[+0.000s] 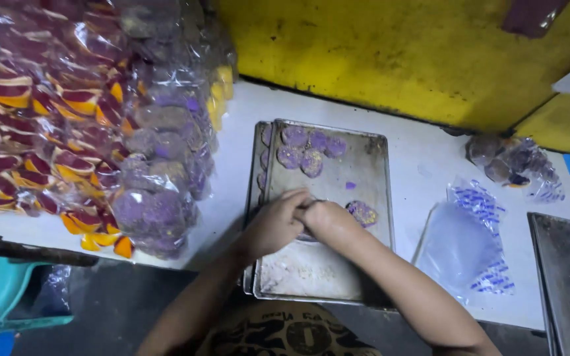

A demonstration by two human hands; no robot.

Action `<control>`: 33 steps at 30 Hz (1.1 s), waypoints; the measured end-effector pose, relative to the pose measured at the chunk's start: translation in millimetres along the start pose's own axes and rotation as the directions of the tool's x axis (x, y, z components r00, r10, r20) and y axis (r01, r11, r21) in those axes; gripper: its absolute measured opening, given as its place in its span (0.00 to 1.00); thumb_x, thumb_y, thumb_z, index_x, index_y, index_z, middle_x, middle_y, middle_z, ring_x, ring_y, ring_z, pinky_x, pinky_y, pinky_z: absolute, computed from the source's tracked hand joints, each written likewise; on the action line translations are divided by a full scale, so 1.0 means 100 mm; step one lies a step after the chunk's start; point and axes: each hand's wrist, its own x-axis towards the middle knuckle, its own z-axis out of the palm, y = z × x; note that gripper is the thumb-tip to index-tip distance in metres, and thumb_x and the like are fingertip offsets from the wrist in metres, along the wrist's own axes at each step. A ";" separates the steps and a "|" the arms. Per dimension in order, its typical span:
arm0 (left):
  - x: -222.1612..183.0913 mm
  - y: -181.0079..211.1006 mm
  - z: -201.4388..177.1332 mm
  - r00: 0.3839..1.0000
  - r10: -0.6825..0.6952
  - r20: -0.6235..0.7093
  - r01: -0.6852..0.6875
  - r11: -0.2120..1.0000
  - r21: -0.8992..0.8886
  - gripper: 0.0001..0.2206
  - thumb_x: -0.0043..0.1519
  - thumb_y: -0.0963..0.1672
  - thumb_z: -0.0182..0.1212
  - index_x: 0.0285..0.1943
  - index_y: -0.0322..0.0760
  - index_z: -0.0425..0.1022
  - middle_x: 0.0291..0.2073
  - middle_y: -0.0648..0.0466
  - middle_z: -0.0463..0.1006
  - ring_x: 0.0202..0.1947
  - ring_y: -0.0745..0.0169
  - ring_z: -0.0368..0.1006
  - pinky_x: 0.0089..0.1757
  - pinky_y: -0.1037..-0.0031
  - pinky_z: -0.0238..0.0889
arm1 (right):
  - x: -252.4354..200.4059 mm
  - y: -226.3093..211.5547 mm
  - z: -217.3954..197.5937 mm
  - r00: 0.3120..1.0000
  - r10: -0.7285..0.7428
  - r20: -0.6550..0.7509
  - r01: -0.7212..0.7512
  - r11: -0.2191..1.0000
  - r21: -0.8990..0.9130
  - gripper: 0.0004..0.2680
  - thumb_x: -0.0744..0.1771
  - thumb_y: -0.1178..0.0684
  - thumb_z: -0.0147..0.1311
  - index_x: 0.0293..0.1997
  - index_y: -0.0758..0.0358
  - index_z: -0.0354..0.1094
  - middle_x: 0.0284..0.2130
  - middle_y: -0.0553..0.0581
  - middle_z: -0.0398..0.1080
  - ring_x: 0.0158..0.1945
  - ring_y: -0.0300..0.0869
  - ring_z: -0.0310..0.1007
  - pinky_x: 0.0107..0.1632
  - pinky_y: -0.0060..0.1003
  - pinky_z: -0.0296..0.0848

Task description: Packing purple cookies from a metal tray into plastic bags at a bakery packaging station.

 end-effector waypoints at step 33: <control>0.56 -1.05 -3.37 0.837 0.259 -0.482 0.163 0.722 0.672 0.06 0.65 0.48 0.66 0.44 0.48 0.86 0.38 0.54 0.85 0.40 0.50 0.80 0.42 0.59 0.69 | -0.55 -0.74 -1.02 0.874 0.282 -0.395 -0.103 0.903 0.417 0.07 0.68 0.60 0.50 0.47 0.61 0.74 0.44 0.56 0.78 0.50 0.48 0.78 0.54 0.42 0.74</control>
